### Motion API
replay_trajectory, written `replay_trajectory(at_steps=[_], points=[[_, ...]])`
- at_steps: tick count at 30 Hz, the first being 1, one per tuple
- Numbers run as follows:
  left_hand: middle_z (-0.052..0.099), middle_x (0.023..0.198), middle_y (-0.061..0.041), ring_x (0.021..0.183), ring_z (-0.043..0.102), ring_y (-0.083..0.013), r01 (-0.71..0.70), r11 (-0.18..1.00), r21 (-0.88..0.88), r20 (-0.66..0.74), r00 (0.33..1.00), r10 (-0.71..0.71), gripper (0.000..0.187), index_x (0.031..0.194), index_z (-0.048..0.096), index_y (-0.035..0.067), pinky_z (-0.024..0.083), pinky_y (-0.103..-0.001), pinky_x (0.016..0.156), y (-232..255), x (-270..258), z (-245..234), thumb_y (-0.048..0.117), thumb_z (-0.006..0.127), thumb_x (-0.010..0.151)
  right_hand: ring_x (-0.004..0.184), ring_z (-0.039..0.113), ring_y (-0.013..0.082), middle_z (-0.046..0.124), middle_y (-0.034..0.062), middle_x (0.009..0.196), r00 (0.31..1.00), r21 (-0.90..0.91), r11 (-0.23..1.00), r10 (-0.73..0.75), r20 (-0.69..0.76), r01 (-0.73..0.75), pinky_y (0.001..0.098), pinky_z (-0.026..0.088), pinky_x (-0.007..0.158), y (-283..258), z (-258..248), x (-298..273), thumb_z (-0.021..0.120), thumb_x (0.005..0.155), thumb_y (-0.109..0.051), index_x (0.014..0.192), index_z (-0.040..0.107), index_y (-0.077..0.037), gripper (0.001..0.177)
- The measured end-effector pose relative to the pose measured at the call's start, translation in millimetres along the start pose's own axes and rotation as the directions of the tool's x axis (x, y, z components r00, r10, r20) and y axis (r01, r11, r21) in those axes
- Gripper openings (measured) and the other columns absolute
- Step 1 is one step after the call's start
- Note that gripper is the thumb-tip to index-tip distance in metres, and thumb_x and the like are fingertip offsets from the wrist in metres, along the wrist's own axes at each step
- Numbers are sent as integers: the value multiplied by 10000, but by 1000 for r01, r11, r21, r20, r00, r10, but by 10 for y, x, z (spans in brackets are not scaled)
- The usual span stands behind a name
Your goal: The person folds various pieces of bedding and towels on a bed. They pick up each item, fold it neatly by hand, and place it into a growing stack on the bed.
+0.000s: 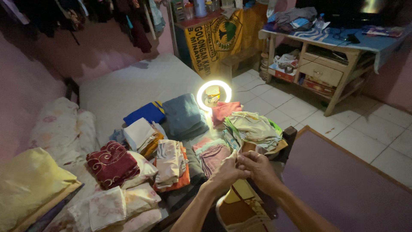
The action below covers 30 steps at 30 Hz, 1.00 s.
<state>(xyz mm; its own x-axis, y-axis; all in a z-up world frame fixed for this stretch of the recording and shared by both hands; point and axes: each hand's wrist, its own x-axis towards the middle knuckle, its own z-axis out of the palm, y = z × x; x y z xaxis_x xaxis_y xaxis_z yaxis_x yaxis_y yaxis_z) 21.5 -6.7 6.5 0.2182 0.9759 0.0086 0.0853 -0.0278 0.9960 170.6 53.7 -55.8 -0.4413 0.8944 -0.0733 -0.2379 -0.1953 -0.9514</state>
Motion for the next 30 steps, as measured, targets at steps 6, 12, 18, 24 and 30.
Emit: replay_trajectory(at_steps=[6,12,18,24,30], points=[[700,976,-50,904,672,-147,30,995,92,4,1000,-30,492,1219,578,-29,548,-295,797,97,26,23,105,731,771,796,687,140,697,103,942,1000,103,995,-8,-7,9,264,590,680,-42,-81,-19,630,974,-199,1144,642,76,324],[706,953,-63,841,679,-111,61,996,-66,45,997,-58,429,1284,572,-19,549,-247,735,51,25,44,145,586,888,830,709,162,703,121,971,1000,138,990,-10,-2,10,299,622,729,-15,-191,-34,619,964,-170,1103,637,44,256],[676,1006,-13,888,648,-97,6,977,-214,149,988,27,402,1277,592,-14,541,-244,794,-256,229,103,33,527,883,769,653,151,694,107,943,997,72,994,-78,-4,78,287,574,653,106,-320,-42,615,1009,-196,1085,662,9,224],[689,995,-50,874,642,-128,51,982,-180,135,991,-27,323,1146,655,-27,529,-262,771,-344,289,144,1,482,875,811,701,136,718,83,967,996,-45,999,-31,-78,28,290,615,700,82,-404,-99,573,978,-258,1070,655,-45,246],[703,891,-99,704,619,-138,117,991,-64,-29,992,-119,279,1082,712,-85,510,-275,604,-317,357,217,98,536,966,856,676,136,737,105,1040,998,104,994,-15,-68,22,265,596,743,-115,-354,-195,613,975,-233,1082,640,19,275]])
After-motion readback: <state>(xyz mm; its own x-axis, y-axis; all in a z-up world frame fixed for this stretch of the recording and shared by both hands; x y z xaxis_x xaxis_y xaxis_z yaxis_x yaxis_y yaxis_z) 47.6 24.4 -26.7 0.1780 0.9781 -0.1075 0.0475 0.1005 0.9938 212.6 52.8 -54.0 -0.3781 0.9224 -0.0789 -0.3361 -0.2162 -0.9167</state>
